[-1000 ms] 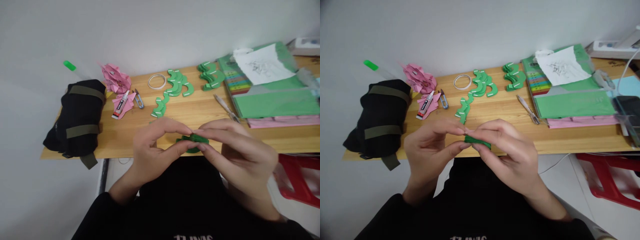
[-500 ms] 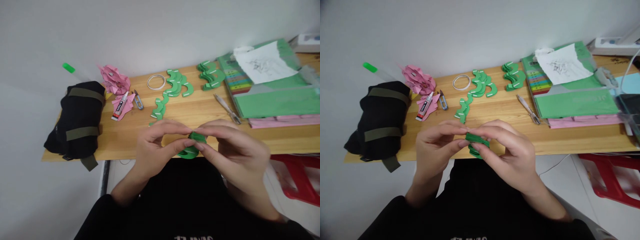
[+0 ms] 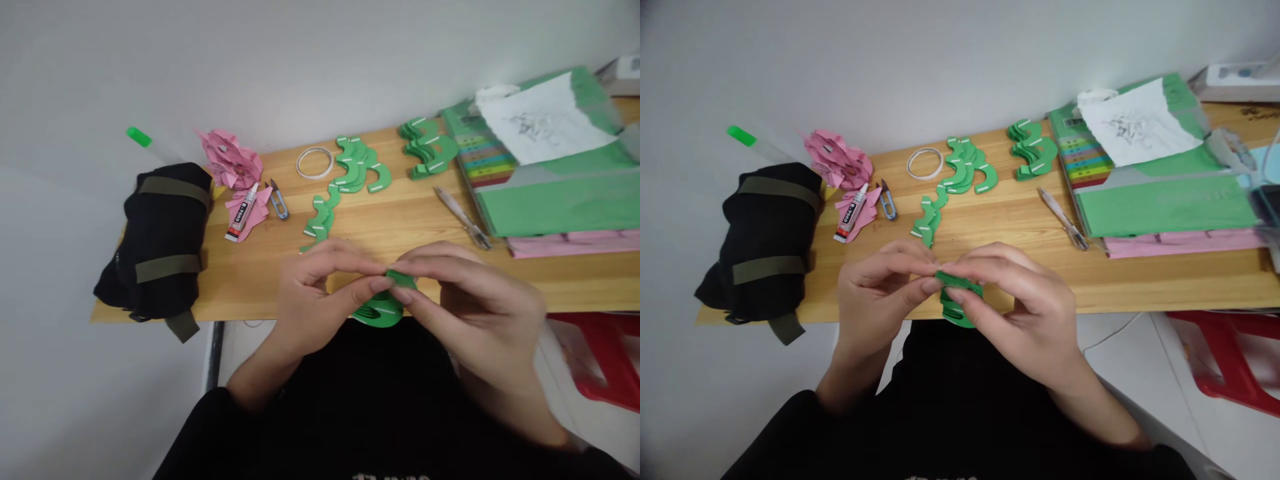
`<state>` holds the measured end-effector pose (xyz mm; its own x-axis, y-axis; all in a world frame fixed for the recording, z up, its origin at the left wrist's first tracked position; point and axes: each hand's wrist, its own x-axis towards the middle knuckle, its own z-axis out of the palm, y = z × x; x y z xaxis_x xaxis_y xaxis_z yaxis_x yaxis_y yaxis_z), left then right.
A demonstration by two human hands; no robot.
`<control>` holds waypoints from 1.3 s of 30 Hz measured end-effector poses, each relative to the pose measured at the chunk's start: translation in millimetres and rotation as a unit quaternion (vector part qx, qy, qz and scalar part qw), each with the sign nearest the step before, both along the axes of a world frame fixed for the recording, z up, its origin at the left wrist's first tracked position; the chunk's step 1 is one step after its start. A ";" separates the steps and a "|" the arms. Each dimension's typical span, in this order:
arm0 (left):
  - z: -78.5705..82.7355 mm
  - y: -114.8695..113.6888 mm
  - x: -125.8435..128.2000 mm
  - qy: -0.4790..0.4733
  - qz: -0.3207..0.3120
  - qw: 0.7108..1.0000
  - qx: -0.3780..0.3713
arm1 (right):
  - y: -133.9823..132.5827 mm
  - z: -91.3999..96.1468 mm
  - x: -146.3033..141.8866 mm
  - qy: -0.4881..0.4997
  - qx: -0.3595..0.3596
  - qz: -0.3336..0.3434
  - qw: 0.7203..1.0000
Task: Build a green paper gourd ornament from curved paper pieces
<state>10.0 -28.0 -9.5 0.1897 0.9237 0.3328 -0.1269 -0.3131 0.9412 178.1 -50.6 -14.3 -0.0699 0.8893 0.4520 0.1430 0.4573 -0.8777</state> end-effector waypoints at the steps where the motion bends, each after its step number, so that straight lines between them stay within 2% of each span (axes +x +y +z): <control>1: -0.8 0.6 0.1 0.000 0.002 1.000 -0.005 | 0.7 -1.1 -0.2 0.010 -0.010 0.002 1.000; 7: -9.1 7.5 0.3 -0.034 -0.027 0.994 -0.101 | 7.6 -8.2 -3.3 0.098 -0.128 0.011 0.987; 10: -15.3 10.4 0.5 -0.061 -0.024 0.988 -0.142 | 11.4 -9.0 -5.6 0.132 -0.152 0.016 0.979; 17: -23.5 13.8 0.4 -0.025 -0.006 0.990 -0.137 | 15.3 -12.5 -9.2 0.146 -0.207 0.003 0.967; 21: -27.0 17.7 0.6 -0.043 -0.019 0.988 -0.145 | 18.7 -14.8 -11.2 0.164 -0.217 0.008 0.962; 28: -35.8 20.5 2.7 -0.096 -0.028 0.970 -0.223 | 22.2 -15.2 -12.6 0.182 -0.201 0.010 0.962; 39: -33.5 16.9 4.1 -0.093 -0.029 0.962 -0.253 | 19.8 -16.9 -13.1 0.183 -0.202 0.008 0.962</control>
